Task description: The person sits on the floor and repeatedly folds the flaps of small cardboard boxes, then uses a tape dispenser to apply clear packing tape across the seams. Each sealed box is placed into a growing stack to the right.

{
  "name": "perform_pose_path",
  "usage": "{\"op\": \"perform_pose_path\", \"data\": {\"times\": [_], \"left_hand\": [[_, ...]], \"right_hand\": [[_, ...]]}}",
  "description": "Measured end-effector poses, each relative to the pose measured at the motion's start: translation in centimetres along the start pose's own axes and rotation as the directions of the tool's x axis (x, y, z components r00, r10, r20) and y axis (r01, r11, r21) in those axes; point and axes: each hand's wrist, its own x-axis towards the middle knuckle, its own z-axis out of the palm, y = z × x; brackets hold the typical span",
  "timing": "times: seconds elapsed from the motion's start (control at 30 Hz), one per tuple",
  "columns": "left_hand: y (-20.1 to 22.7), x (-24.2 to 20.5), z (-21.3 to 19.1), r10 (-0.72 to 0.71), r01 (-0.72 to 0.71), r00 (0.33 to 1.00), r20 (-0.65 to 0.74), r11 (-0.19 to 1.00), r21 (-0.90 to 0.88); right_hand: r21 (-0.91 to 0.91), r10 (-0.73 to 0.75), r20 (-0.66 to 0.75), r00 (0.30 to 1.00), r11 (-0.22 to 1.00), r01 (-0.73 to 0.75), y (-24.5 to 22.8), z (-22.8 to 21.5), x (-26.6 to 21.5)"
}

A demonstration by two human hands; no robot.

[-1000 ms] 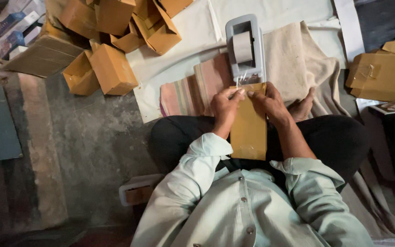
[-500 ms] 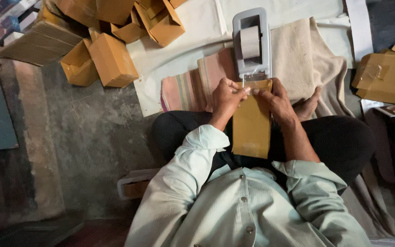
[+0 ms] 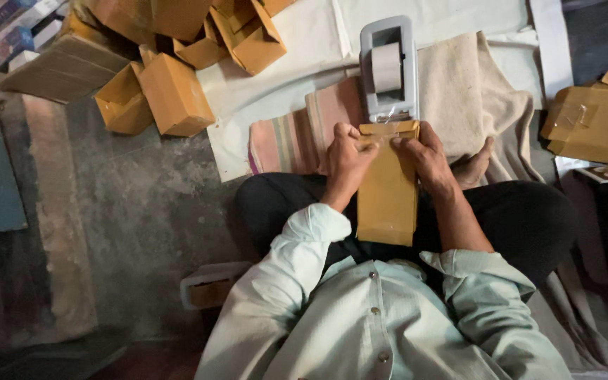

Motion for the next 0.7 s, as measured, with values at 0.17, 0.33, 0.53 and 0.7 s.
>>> {"op": "perform_pose_path", "data": {"times": [0.17, 0.33, 0.53, 0.7], "left_hand": [[2.0, 0.5, 0.2, -0.269, 0.274, 0.962, 0.056, 0.955, -0.115], [0.9, 1.3, 1.7, -0.326, 0.332, 0.943, 0.066, 0.933, -0.140], [-1.6, 0.3, 3.1, -0.278, 0.278, 0.960, -0.023, 0.960, 0.023], [-2.8, -1.5, 4.3, -0.168, 0.195, 0.973, -0.160, 0.966, 0.168]], "right_hand": [[-0.108, 0.078, -0.065, 0.995, 0.991, -0.085, 0.2, -0.2, -0.2], [-0.117, 0.047, -0.067, 0.997, 0.992, -0.055, 1.4, -0.8, 0.6], [0.094, 0.063, -0.074, 0.995, 0.994, -0.056, 3.5, -1.2, 1.4], [-0.119, -0.012, -0.169, 0.986, 0.993, -0.008, 2.5, 0.2, 0.3]]}}
